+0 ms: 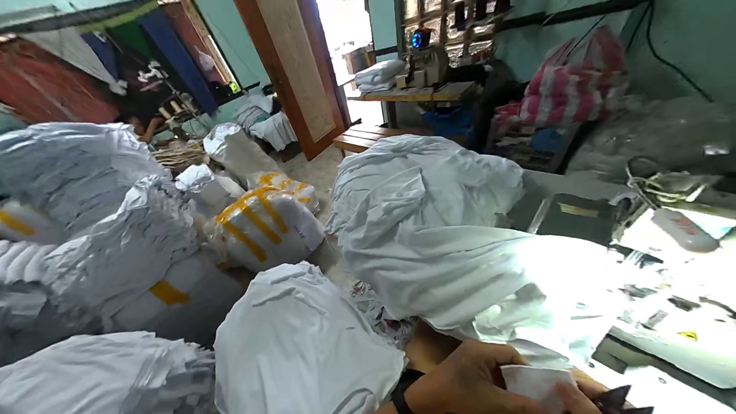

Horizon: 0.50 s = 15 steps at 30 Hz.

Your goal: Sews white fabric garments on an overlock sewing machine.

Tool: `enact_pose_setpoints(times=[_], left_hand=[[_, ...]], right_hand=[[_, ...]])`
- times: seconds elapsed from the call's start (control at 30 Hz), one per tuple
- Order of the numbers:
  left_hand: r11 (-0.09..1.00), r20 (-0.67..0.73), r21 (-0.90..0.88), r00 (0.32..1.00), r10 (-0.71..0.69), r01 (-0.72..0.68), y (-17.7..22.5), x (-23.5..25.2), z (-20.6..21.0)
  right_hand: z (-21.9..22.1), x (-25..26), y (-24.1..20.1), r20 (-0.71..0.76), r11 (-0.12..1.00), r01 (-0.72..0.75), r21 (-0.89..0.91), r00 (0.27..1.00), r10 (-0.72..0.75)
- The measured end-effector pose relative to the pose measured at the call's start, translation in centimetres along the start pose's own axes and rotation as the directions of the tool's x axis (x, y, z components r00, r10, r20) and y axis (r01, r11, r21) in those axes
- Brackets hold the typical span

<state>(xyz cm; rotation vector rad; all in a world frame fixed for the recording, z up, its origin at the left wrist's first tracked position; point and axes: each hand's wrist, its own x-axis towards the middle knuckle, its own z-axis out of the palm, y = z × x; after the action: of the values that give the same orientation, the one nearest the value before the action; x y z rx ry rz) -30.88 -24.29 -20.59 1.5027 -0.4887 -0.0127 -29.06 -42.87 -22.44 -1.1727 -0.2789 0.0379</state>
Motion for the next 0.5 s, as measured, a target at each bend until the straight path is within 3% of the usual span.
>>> enact_pose_setpoints(times=[0.13,0.33,0.4,0.5], left_hand=[[0.969,0.021,-0.246,1.0,0.015,-0.01,0.0,-0.3,-0.1],[0.963,0.074,-0.265,0.997,-0.022,0.041,1.2,-0.8,0.5],[0.972,-0.008,-0.231,0.999,-0.04,0.037,1.7,-1.1,0.7],[0.99,-0.251,-0.119,0.967,0.044,-0.076,1.9,-1.4,1.3]], right_hand=[[0.4,-0.5,-0.6,0.02,0.997,0.026,-0.071,1.0,-0.024],[1.1,-1.2,-1.4,0.054,0.991,0.104,-0.085,0.994,-0.1],[0.9,-1.3,-1.5,0.034,0.991,0.107,-0.084,0.994,-0.105],[0.6,-1.8,-1.3,0.054,0.982,0.172,-0.08,0.984,-0.168]])
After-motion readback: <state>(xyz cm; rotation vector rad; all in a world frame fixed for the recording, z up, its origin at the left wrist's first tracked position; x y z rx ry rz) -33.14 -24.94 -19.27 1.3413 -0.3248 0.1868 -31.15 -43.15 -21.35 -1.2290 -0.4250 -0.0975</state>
